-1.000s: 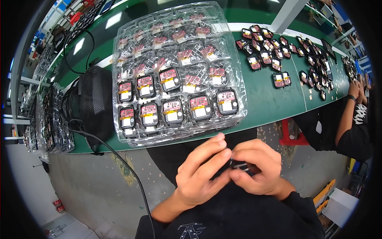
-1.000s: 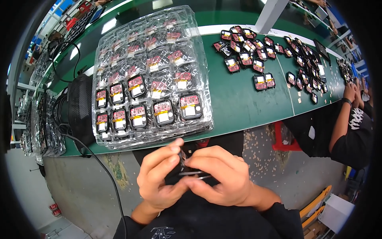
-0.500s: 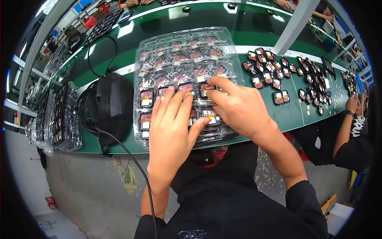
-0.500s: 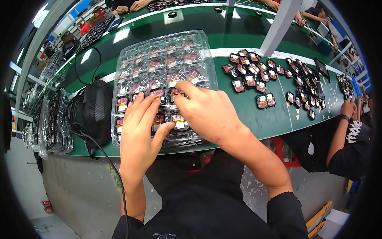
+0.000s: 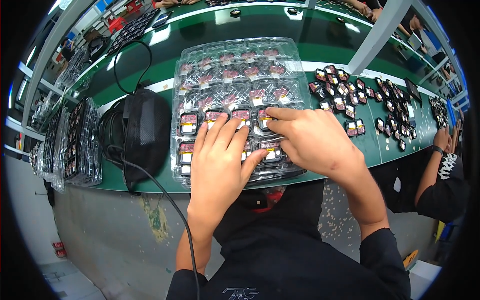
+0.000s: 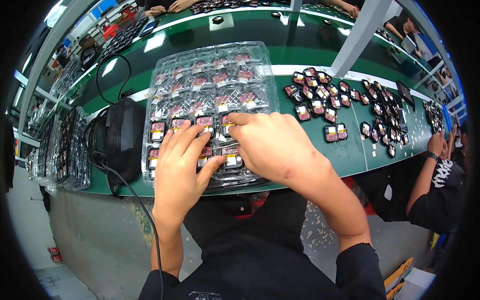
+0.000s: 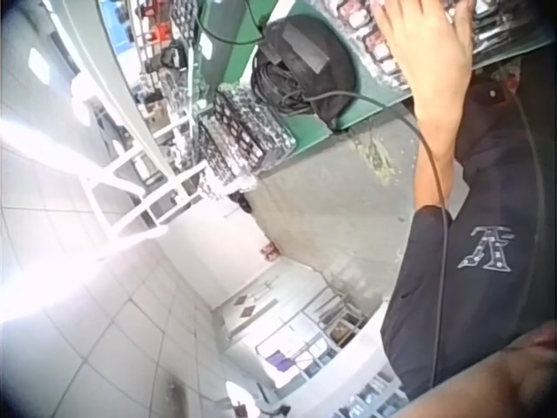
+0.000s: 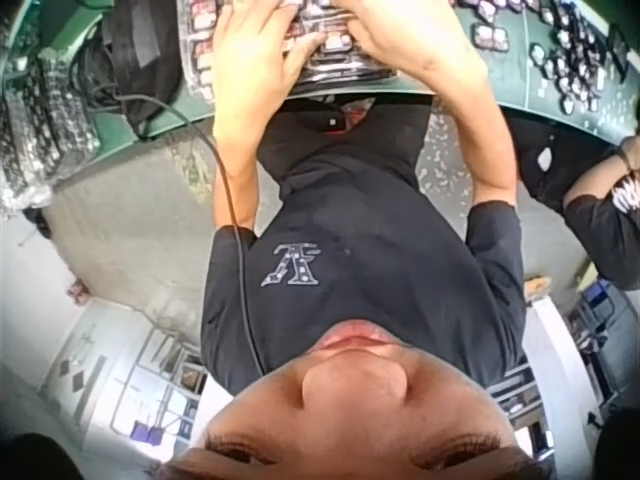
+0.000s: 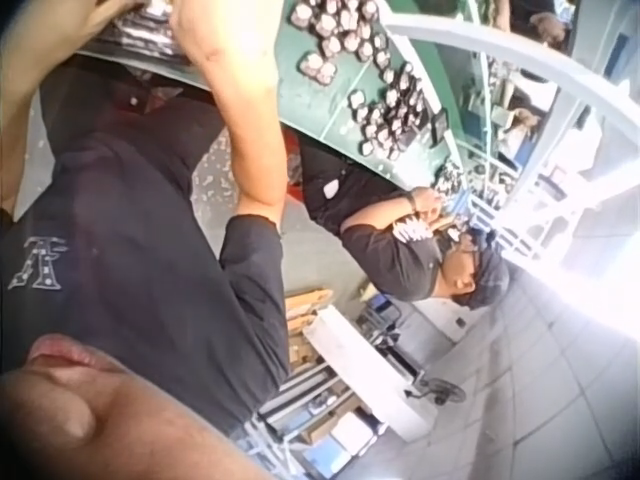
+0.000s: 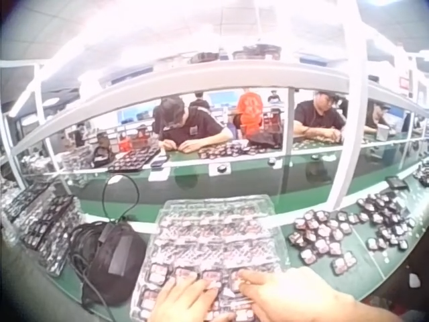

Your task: The recorder is assembling electronic units, likely car dash cams or similar devices, by inserting internal components into housings and applying adhesive or small screws.

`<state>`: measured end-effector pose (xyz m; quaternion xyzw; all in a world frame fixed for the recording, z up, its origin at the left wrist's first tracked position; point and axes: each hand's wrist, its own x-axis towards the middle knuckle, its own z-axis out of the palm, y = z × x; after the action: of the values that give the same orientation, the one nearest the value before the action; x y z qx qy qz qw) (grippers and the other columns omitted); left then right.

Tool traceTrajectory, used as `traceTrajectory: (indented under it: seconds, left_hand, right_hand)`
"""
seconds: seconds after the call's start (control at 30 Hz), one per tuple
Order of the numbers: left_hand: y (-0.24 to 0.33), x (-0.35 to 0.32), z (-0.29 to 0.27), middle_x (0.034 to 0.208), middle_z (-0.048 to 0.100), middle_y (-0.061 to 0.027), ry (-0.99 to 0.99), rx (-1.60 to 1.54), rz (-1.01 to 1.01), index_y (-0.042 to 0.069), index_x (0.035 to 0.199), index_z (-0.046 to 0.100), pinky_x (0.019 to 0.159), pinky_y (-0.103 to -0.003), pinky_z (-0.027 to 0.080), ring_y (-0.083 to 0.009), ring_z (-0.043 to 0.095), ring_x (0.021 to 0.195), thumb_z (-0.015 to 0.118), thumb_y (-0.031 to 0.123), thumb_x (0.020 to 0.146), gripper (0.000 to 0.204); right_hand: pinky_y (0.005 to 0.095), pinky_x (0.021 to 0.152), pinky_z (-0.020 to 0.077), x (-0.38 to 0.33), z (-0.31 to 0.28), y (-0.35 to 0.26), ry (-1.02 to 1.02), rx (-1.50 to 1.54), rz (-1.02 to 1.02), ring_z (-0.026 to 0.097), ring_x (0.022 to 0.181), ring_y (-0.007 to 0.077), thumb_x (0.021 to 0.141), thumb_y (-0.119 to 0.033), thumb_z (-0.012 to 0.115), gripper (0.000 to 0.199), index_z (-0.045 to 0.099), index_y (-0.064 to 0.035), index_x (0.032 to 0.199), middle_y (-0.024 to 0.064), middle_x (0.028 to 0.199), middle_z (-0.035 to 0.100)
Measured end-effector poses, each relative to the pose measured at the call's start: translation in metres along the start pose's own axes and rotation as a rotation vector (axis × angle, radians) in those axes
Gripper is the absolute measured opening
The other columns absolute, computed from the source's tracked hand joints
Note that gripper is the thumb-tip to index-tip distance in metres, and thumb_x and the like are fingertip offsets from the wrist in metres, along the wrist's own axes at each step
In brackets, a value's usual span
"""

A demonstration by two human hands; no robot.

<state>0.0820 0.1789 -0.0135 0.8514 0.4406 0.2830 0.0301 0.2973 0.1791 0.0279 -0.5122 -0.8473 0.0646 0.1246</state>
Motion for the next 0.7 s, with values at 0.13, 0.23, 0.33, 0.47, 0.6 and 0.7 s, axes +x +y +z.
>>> traceTrajectory:
  seconds: [0.13, 0.23, 0.33, 0.47, 0.6, 0.7]
  left_hand:
    - [-0.001, 0.003, -0.003, 0.124, 0.067, -0.0141, -0.002, 0.015, -0.001, 0.001, 0.113, 0.071, 0.110, -0.052, 0.043, -0.0376, 0.059, 0.126, 0.083, 0.028, 0.083, 0.043]
    - [-0.002, 0.001, -0.002, 0.123, 0.067, -0.0139, 0.004, -0.004, 0.002, 0.001, 0.112, 0.071, 0.108, -0.051, 0.044, -0.0374, 0.060, 0.125, 0.083, 0.028, 0.083, 0.042]
    - [-0.002, 0.000, -0.001, 0.123, 0.068, -0.0140, 0.020, -0.040, 0.005, 0.000, 0.112, 0.071, 0.106, -0.050, 0.045, -0.0376, 0.060, 0.124, 0.083, 0.028, 0.083, 0.041]
    - [0.002, 0.003, -0.001, 0.126, 0.067, -0.0149, 0.000, -0.005, 0.001, -0.001, 0.113, 0.071, 0.107, -0.050, 0.044, -0.0374, 0.058, 0.127, 0.082, 0.031, 0.083, 0.045]
    - [0.009, 0.001, -0.004, 0.130, 0.064, -0.0153, 0.024, -0.006, 0.023, 0.001, 0.115, 0.071, 0.110, -0.055, 0.041, -0.0403, 0.055, 0.130, 0.084, 0.031, 0.082, 0.047]
    - [0.015, -0.005, -0.002, 0.129, 0.064, -0.0178, 0.259, -0.119, 0.176, 0.005, 0.114, 0.073, 0.106, -0.057, 0.047, -0.0403, 0.062, 0.123, 0.084, 0.022, 0.083, 0.036]
  right_hand:
    - [0.0411, 0.079, 0.0604, -0.013, 0.003, 0.007, 0.201, 0.133, -0.076, 0.074, 0.095, 0.0322, 0.087, -0.005, 0.063, 0.024, 0.074, -0.0019, 0.108, 0.0122, 0.123, 0.071]
    - [0.0394, 0.082, 0.0591, -0.039, 0.003, 0.019, 0.445, 0.325, 0.077, 0.074, 0.095, 0.0321, 0.086, 0.001, 0.063, 0.030, 0.073, -0.0006, 0.114, 0.0151, 0.120, 0.071]
    - [0.0381, 0.081, 0.0584, -0.073, 0.024, 0.043, 0.554, 0.252, 0.462, 0.073, 0.095, 0.0328, 0.089, 0.000, 0.064, 0.031, 0.072, 0.0001, 0.119, 0.0173, 0.124, 0.069]
    - [0.0417, 0.083, 0.0580, -0.123, 0.069, 0.069, 0.566, -0.035, 0.849, 0.072, 0.098, 0.0362, 0.093, -0.011, 0.069, 0.031, 0.071, -0.0021, 0.123, 0.0178, 0.133, 0.064]
    - [0.0453, 0.082, 0.0576, -0.142, 0.076, 0.059, 0.481, -0.123, 0.880, 0.072, 0.099, 0.0395, 0.090, -0.019, 0.076, 0.033, 0.071, -0.0052, 0.120, 0.0168, 0.135, 0.063]
    - [0.0448, 0.078, 0.0580, -0.150, 0.075, 0.063, 0.502, -0.074, 0.796, 0.072, 0.094, 0.0375, 0.086, -0.020, 0.081, 0.030, 0.071, -0.0065, 0.111, 0.0129, 0.135, 0.064]
